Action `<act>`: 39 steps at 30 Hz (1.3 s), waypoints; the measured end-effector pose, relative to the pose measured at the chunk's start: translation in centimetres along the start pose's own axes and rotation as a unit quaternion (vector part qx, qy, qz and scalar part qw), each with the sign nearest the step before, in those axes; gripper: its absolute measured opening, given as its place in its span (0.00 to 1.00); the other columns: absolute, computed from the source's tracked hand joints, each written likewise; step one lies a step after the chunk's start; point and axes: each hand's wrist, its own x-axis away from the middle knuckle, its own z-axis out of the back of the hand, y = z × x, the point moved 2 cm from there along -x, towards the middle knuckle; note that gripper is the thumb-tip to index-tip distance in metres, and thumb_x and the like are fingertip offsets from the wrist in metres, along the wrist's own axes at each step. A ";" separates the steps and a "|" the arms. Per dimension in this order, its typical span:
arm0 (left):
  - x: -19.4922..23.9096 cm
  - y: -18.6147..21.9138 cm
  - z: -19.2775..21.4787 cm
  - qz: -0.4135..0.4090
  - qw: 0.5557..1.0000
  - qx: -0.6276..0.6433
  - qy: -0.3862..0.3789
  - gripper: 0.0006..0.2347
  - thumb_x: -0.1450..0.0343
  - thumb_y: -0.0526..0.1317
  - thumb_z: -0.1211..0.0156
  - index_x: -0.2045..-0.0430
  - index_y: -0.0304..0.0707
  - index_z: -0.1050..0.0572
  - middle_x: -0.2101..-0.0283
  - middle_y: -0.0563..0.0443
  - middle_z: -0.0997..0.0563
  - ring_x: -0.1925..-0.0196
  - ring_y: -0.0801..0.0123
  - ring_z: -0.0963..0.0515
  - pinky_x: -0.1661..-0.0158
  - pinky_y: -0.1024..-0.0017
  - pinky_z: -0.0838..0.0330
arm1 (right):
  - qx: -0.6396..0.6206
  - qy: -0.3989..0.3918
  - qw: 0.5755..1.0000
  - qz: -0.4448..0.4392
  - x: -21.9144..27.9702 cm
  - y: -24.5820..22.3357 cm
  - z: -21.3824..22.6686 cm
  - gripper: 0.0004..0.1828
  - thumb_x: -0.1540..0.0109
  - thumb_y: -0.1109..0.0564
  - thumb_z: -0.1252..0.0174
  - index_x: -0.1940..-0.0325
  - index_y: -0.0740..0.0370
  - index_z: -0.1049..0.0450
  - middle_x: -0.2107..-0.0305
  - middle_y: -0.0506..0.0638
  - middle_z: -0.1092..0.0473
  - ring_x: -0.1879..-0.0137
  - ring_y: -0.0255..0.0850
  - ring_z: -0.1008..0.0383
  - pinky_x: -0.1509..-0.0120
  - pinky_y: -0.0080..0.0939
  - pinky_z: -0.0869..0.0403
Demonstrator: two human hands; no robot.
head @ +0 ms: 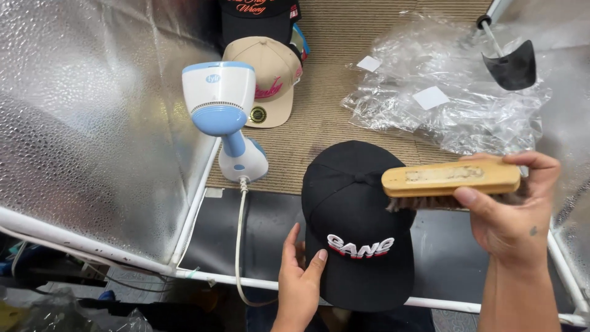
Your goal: The person cleans a black baseball cap by first brushing the inside and then the outside with a wooden brush. They then use a handheld garment steamer to steam the cap, focusing on the front and sides.
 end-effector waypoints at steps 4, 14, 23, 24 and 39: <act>0.6 -0.3 0.4 -0.337 0.918 -0.199 0.062 0.33 0.29 0.49 0.39 0.29 0.40 0.44 0.35 0.36 0.36 0.31 0.52 0.33 0.35 0.58 0.38 | 0.193 -0.062 0.979 -0.007 0.9 -3.6 -2.3 0.31 0.52 0.66 0.33 0.54 0.52 0.45 0.48 0.65 0.30 0.34 0.50 0.28 0.38 0.48 0.21; 0.4 1.9 0.2 -0.633 0.692 -0.345 0.034 0.20 0.25 0.37 0.40 0.37 0.41 0.34 0.30 0.22 0.42 0.28 0.26 0.37 0.35 0.41 0.33 | 0.405 -0.345 0.795 0.292 -4.6 -2.2 -9.4 0.13 0.37 0.55 0.35 0.60 0.66 0.28 0.47 0.66 0.29 0.46 0.59 0.26 0.44 0.53 0.26; 3.2 4.2 -0.7 -0.662 0.673 -0.311 0.109 0.13 0.25 0.39 0.43 0.46 0.39 0.26 0.39 0.23 0.31 0.36 0.29 0.29 0.40 0.42 0.29 | 0.322 -0.424 0.833 0.151 -6.1 -5.3 -12.1 0.07 0.38 0.53 0.40 0.65 0.57 0.28 0.59 0.52 0.32 0.54 0.45 0.29 0.53 0.44 0.30; 3.6 4.9 -1.4 -0.680 0.665 -0.288 0.111 0.12 0.26 0.40 0.43 0.50 0.39 0.24 0.43 0.26 0.28 0.39 0.30 0.27 0.41 0.41 0.27 | 0.325 -0.446 0.803 0.224 -6.7 -5.3 -13.3 0.15 0.33 0.53 0.48 0.72 0.62 0.33 0.75 0.52 0.34 0.69 0.49 0.33 0.64 0.49 0.35; 3.2 4.0 -6.4 -0.723 0.626 -0.274 0.104 0.14 0.31 0.28 0.47 0.57 0.32 0.16 0.52 0.25 0.21 0.46 0.25 0.25 0.45 0.35 0.30 | 0.311 -0.579 0.720 0.224 -0.6 -4.6 -17.3 0.05 0.34 0.53 0.45 0.58 0.54 0.26 0.54 0.61 0.33 0.61 0.56 0.31 0.55 0.54 0.32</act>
